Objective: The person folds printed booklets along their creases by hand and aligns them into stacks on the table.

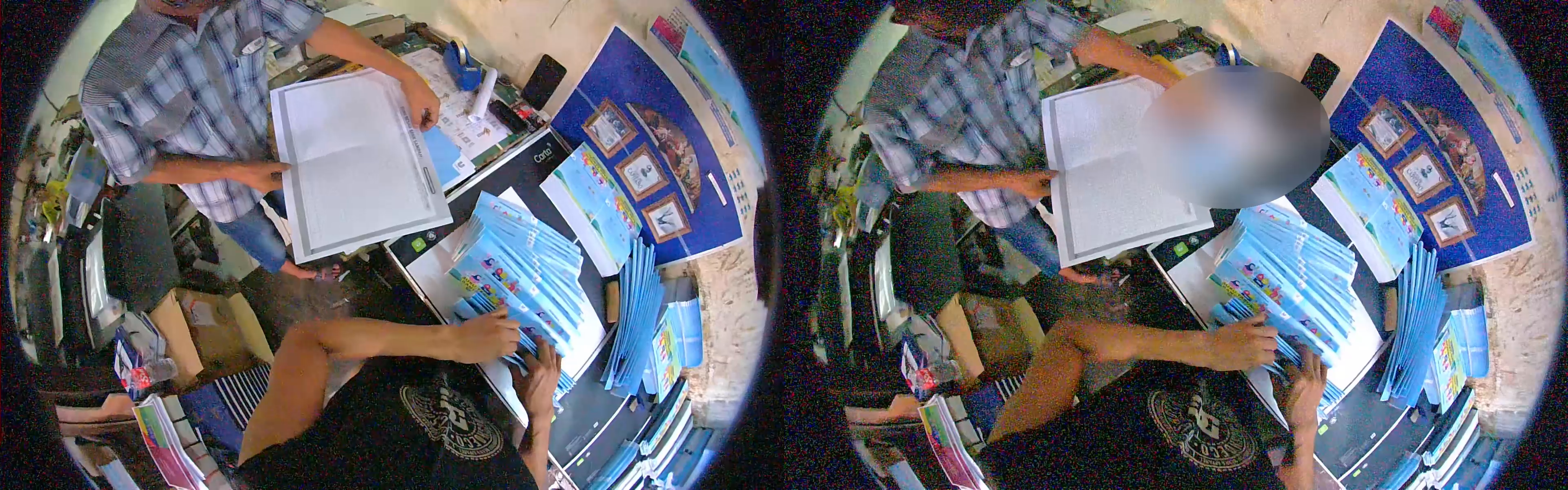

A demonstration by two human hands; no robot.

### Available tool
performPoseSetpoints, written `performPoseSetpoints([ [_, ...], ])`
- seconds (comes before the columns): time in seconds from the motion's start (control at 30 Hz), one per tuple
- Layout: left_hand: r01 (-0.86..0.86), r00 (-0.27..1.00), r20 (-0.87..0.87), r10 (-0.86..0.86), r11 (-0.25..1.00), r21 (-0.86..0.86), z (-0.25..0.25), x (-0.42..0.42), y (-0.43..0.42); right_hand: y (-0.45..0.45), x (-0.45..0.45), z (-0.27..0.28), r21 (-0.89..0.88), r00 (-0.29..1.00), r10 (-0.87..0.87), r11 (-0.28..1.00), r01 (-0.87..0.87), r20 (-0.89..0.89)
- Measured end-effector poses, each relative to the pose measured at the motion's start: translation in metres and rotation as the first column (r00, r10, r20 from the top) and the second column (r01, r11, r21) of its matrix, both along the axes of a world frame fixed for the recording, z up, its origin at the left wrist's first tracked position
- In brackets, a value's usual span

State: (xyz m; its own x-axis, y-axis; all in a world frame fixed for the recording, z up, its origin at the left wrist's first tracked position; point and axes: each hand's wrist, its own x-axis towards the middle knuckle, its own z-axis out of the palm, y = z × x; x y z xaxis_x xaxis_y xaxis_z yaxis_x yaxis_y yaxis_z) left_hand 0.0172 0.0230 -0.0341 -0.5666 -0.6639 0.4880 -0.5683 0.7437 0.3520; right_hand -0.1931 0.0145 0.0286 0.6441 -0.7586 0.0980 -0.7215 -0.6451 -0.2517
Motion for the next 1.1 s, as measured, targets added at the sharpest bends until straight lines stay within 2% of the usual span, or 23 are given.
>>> performPoseSetpoints([
  [0.03,-0.009,0.999,-0.033,0.008,1.000,-0.018,0.004,0.003,0.000,-0.001,0.000,0.000,0.000,1.000,-0.003,1.000,0.003,0.008],
  [0.13,-0.092,0.996,0.014,0.092,0.995,-0.027,0.015,0.015,0.002,-0.007,-0.005,-0.001,0.015,0.998,0.031,0.999,-0.030,-0.054],
  [0.33,-0.071,0.997,-0.012,0.071,0.997,-0.023,0.012,0.024,0.003,-0.009,-0.001,-0.006,-0.035,1.000,0.006,0.999,-0.006,-0.008],
  [0.37,-0.069,0.998,0.004,0.068,0.997,0.019,0.009,0.023,0.002,-0.009,-0.002,-0.008,-0.028,1.000,0.015,0.999,-0.015,0.013],
  [0.47,-0.081,0.995,0.062,0.081,0.997,0.002,0.013,0.022,0.004,-0.009,0.004,0.002,-0.006,0.999,0.033,0.999,-0.033,0.029],
  [0.57,-0.079,0.996,-0.034,0.078,0.995,-0.057,0.011,0.024,0.006,-0.009,-0.001,-0.002,0.002,0.999,0.040,0.999,-0.040,0.020],
  [0.67,-0.120,0.993,0.003,0.120,0.991,-0.055,0.016,0.033,0.011,-0.007,-0.007,-0.008,-0.044,0.999,0.036,0.998,-0.037,-0.034],
  [0.87,-0.101,0.992,0.077,0.103,0.994,-0.034,0.023,0.040,0.011,-0.005,-0.005,-0.003,-0.066,1.000,0.014,0.998,-0.015,-0.010],
  [0.93,-0.117,0.992,0.030,0.119,0.991,-0.071,0.030,0.034,0.013,-0.005,-0.010,0.011,-0.016,0.999,0.007,1.000,-0.008,-0.045],
  [1.0,-0.132,0.990,0.033,0.135,0.988,-0.077,0.029,0.033,0.017,-0.005,-0.013,0.011,-0.054,0.998,0.041,0.998,-0.039,0.039],
  [1.1,-0.143,0.985,0.092,0.147,0.988,-0.054,0.026,0.034,0.015,-0.004,-0.013,-0.005,-0.097,0.999,0.030,0.995,-0.032,-0.021],
])
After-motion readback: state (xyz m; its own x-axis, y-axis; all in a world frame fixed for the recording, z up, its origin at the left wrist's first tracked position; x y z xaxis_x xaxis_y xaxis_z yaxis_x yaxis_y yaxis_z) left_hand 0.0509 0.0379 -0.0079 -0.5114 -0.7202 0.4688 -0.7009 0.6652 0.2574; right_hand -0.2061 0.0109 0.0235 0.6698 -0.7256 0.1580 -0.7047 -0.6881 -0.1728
